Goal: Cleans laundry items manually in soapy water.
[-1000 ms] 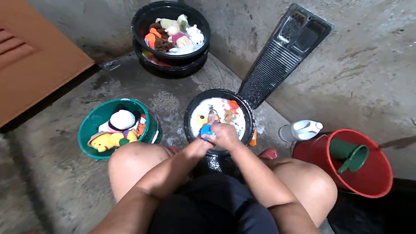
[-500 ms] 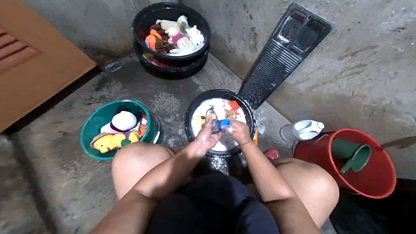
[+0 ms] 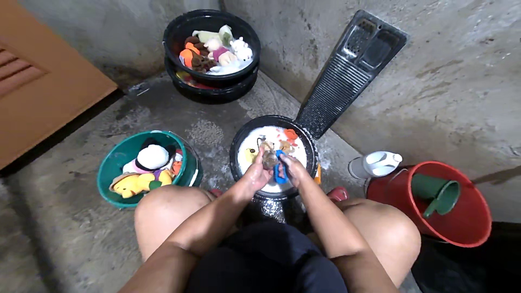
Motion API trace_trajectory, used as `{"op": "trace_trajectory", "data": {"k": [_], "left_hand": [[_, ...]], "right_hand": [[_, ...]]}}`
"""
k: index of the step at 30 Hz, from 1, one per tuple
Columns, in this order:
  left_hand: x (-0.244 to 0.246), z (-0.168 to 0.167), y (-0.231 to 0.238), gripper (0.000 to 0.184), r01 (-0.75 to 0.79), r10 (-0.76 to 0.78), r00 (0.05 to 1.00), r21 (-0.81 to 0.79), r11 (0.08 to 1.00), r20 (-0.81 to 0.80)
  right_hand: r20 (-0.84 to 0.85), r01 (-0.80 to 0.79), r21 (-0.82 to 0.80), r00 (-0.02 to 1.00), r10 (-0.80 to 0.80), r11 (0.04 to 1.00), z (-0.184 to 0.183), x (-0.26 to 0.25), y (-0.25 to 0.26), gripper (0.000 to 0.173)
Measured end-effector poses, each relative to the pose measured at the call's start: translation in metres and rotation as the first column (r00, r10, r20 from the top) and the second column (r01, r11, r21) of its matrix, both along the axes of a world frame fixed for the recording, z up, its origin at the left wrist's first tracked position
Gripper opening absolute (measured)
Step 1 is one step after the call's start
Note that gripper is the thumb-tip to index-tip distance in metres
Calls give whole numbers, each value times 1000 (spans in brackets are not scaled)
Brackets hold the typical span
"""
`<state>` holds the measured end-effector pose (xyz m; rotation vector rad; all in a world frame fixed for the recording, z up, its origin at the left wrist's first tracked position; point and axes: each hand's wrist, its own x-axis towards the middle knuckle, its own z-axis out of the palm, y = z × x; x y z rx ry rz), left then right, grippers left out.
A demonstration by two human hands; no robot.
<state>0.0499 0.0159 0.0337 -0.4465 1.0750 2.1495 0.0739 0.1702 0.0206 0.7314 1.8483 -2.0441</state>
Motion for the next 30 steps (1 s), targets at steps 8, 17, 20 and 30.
{"op": "trace_trajectory", "data": {"k": [8,17,20,30], "left_hand": [[-9,-12,-2,53,-36,-3,966,-146,989,-258],[8,-18,0,38,-145,142,988,-49,988,-59],[20,-10,-3,38,-169,170,985,49,984,-23],[27,-6,-15,37,-154,148,987,127,980,57]], "right_hand": [[-133,-49,289,987,91,956,20,3,-20,50],[-227,-81,800,876,425,594,66,18,-36,46],[-347,22,881,709,614,473,46,24,-44,48],[-537,165,814,579,614,557,43,18,-42,43]]}}
